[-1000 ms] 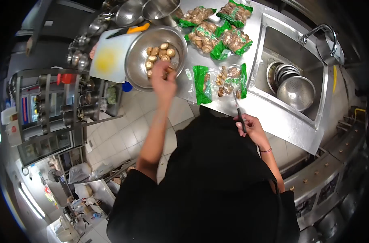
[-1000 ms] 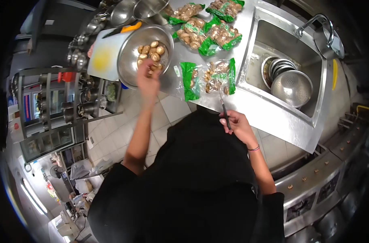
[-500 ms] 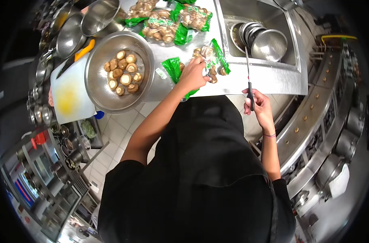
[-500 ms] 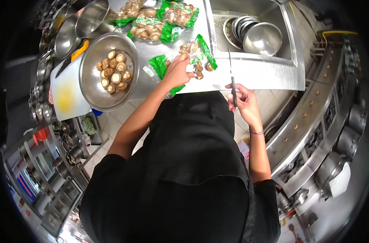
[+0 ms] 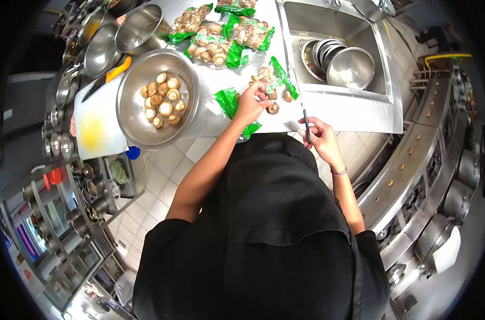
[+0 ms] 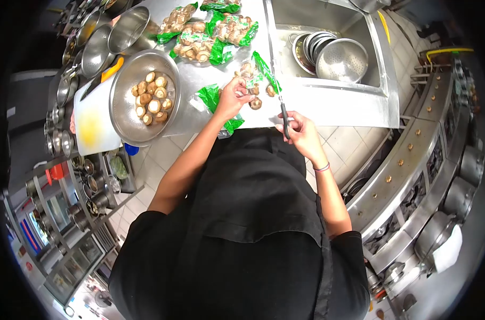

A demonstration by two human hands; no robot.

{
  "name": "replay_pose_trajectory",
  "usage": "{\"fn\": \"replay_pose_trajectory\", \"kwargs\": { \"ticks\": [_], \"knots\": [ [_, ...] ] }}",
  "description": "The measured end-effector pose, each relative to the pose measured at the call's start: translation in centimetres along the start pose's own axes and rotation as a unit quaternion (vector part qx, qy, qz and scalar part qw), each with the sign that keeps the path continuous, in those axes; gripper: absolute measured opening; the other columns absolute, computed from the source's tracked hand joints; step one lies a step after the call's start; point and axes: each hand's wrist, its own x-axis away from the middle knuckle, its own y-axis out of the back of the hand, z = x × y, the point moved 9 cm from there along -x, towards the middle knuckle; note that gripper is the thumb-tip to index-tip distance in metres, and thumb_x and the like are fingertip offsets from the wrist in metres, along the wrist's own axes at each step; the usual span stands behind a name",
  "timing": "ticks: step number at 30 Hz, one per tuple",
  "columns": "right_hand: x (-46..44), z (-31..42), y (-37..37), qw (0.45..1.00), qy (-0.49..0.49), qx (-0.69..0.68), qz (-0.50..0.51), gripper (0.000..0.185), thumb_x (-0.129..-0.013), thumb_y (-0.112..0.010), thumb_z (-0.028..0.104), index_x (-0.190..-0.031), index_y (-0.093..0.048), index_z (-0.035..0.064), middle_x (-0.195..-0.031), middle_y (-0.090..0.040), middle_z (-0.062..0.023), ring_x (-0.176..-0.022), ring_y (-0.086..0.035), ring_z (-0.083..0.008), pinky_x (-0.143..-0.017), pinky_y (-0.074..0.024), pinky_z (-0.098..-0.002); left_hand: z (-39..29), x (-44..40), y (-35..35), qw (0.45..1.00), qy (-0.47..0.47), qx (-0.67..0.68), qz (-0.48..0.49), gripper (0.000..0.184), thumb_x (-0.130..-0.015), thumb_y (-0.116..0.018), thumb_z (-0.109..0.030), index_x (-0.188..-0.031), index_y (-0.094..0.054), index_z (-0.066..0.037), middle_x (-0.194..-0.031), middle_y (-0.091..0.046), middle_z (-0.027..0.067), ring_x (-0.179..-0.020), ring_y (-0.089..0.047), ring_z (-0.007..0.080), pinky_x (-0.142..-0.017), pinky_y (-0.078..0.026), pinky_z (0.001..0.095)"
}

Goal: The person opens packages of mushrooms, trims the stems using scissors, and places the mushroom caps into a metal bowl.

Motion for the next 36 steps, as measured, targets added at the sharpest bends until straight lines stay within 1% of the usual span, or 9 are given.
{"fn": "replay_pose_trajectory", "kwargs": {
  "ticks": [4, 9, 12, 14, 15, 19, 21, 24, 36],
  "knots": [
    [-1.4, -0.5, 0.5, 0.999, 0.005, 0.010, 0.042, 0.026, -0.088, -0.069, 0.012, -0.110, -0.061, 0.0021, -0.058, -0.053, 0.0057, -0.053, -0.048, -0.0020, -0.049, -0.0362, -0.0198, -1.4, 0.8, 0.2, 0.994, -0.008, -0.075, -0.082, 0.046, -0.069, -0.081, -0.003, -0.109, -0.057, 0.001, -0.085, -0.060, 0.0055, -0.071, -0.056, 0.0104, -0.062, -0.048, 0.0258],
    [-2.0, 0.1, 1.0, 0.996, 0.029, 0.042, 0.077, 0.027, -0.087, -0.071, 0.013, -0.110, -0.062, 0.0016, -0.057, -0.052, 0.0062, -0.053, -0.046, -0.0022, -0.051, -0.0357, -0.0205, 0.0, 0.6, -0.7, 0.978, 0.126, -0.157, -0.054, 0.048, -0.073, -0.080, -0.013, -0.114, -0.061, 0.002, -0.079, -0.063, 0.0104, -0.065, -0.058, 0.0134, -0.061, -0.049, 0.0298],
    [-2.5, 0.4, 1.1, 0.995, 0.033, 0.037, 0.092, 0.028, -0.086, -0.072, 0.013, -0.110, -0.062, 0.0016, -0.057, -0.051, 0.0064, -0.053, -0.046, -0.0021, -0.051, -0.0356, -0.0205, -2.6, 0.8, -1.3, 0.975, 0.024, -0.177, -0.129, 0.046, -0.074, -0.079, -0.013, -0.114, -0.062, 0.001, -0.081, -0.064, 0.0104, -0.067, -0.061, 0.0138, -0.061, -0.048, 0.0313],
    [-2.8, 0.5, 1.0, 0.993, 0.036, 0.031, 0.106, 0.027, -0.087, -0.071, 0.013, -0.109, -0.063, 0.0016, -0.057, -0.051, 0.0067, -0.053, -0.045, -0.0017, -0.050, -0.0352, -0.0206, -5.4, 0.7, -1.7, 0.916, -0.113, -0.341, -0.175, 0.045, -0.074, -0.078, -0.012, -0.115, -0.063, -0.002, -0.084, -0.065, 0.0113, -0.069, -0.063, 0.0132, -0.061, -0.047, 0.0306],
    [-3.0, 0.6, 1.2, 0.993, 0.039, 0.025, 0.109, 0.026, -0.087, -0.071, 0.012, -0.109, -0.063, 0.0016, -0.057, -0.051, 0.0069, -0.053, -0.045, -0.0013, -0.050, -0.0348, -0.0208, -4.4, 0.3, -1.3, 0.941, 0.020, -0.312, -0.129, 0.043, -0.074, -0.074, -0.002, -0.116, -0.062, -0.002, -0.095, -0.068, 0.0112, -0.079, -0.065, 0.0116, -0.065, -0.050, 0.0282],
    [-3.4, 1.0, 1.8, 0.987, 0.080, 0.091, 0.102, 0.029, -0.083, -0.074, 0.015, -0.107, -0.064, 0.0020, -0.055, -0.049, 0.0034, -0.050, -0.045, -0.0053, -0.049, -0.0351, -0.0241, -2.1, 3.3, 3.3, 0.978, 0.029, -0.042, -0.204, 0.047, -0.074, -0.069, 0.010, -0.119, -0.059, 0.000, -0.109, -0.066, 0.0125, -0.089, -0.066, 0.0139, -0.071, -0.053, 0.0285],
    [-2.6, 3.1, 1.2, 0.946, 0.161, 0.271, 0.074, 0.034, -0.078, -0.076, 0.021, -0.104, -0.065, 0.0033, -0.053, -0.051, -0.0043, -0.048, -0.050, -0.0169, -0.051, -0.0399, -0.0312, -2.8, 6.6, 6.3, 0.943, -0.016, 0.190, -0.272, 0.053, -0.074, -0.063, 0.018, -0.124, -0.056, 0.001, -0.123, -0.061, 0.0116, -0.092, -0.063, 0.0135, -0.075, -0.052, 0.0249],
    [-1.8, 4.2, -1.6, 0.935, 0.160, 0.292, 0.126, 0.036, -0.074, -0.077, 0.026, -0.102, -0.066, 0.0051, -0.056, -0.055, -0.0107, -0.053, -0.057, -0.0298, -0.056, -0.0451, -0.0381, -4.4, 8.1, 7.3, 0.950, -0.037, 0.168, -0.259, 0.054, -0.076, -0.061, 0.021, -0.126, -0.052, 0.003, -0.124, -0.060, 0.0136, -0.097, -0.063, 0.0156, -0.081, -0.054, 0.0267],
    [-1.6, 4.5, -3.9, 0.912, 0.155, 0.356, 0.130, 0.032, -0.075, -0.076, 0.025, -0.097, -0.068, 0.0026, -0.058, -0.057, -0.0151, -0.055, -0.055, -0.0345, -0.058, -0.0442, -0.0410, -4.3, 7.7, 6.2, 0.957, -0.021, 0.154, -0.243, 0.065, -0.073, -0.066, 0.020, -0.130, -0.041, 0.001, -0.122, -0.061, 0.0225, -0.102, -0.064, 0.0194, -0.083, -0.055, 0.0276]
  ]
}}
